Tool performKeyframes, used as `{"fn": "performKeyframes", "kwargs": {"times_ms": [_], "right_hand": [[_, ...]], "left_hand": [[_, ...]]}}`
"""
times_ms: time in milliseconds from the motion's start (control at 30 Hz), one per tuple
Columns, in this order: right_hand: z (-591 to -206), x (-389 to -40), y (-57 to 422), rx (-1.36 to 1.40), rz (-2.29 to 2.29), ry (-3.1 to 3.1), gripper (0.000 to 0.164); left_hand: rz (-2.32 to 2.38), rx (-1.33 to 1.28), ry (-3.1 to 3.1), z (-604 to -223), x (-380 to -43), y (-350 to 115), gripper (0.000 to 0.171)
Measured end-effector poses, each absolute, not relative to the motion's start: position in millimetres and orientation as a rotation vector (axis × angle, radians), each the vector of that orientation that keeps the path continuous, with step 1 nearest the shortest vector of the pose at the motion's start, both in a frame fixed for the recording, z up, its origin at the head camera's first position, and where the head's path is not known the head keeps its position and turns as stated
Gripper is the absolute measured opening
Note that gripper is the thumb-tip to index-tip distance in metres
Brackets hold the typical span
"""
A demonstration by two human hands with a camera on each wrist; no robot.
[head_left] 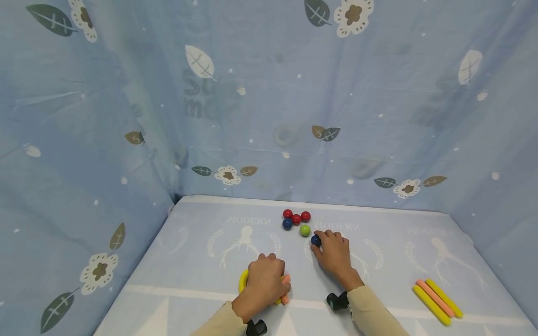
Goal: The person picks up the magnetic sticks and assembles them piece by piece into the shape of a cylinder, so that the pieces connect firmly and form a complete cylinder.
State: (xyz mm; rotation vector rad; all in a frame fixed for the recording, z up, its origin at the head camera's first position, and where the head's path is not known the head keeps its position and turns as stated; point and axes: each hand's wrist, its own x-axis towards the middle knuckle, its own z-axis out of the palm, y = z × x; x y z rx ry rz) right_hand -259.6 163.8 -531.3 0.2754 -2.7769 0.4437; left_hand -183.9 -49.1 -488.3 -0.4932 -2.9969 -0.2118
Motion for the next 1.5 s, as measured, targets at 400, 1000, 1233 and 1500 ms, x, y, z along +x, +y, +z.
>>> {"fn": "performKeyframes", "kwargs": {"times_ms": [400, 1000, 1233, 1500], "right_hand": [[-526, -252, 162, 0.312, 0.475, -2.779, 0.043], [-522, -214, 160, 0.448, 0.534, -2.792, 0.042], [-521, -202, 162, 0.495, 0.56, -2.784, 0.039], [-517, -187, 164, 0.534, 0.599, -2.824, 0.037]], "left_hand": [[-0.141, -0.464, -2.982, -496, -183, -42, 0.037], [-0.235, -0.551, -2.914, -502, -179, -35, 0.033], [-0.255, -0.586, -2.943, -502, -175, -30, 0.034], [-0.245, -0.652, -2.962, -501, -170, -26, 0.038]]}}
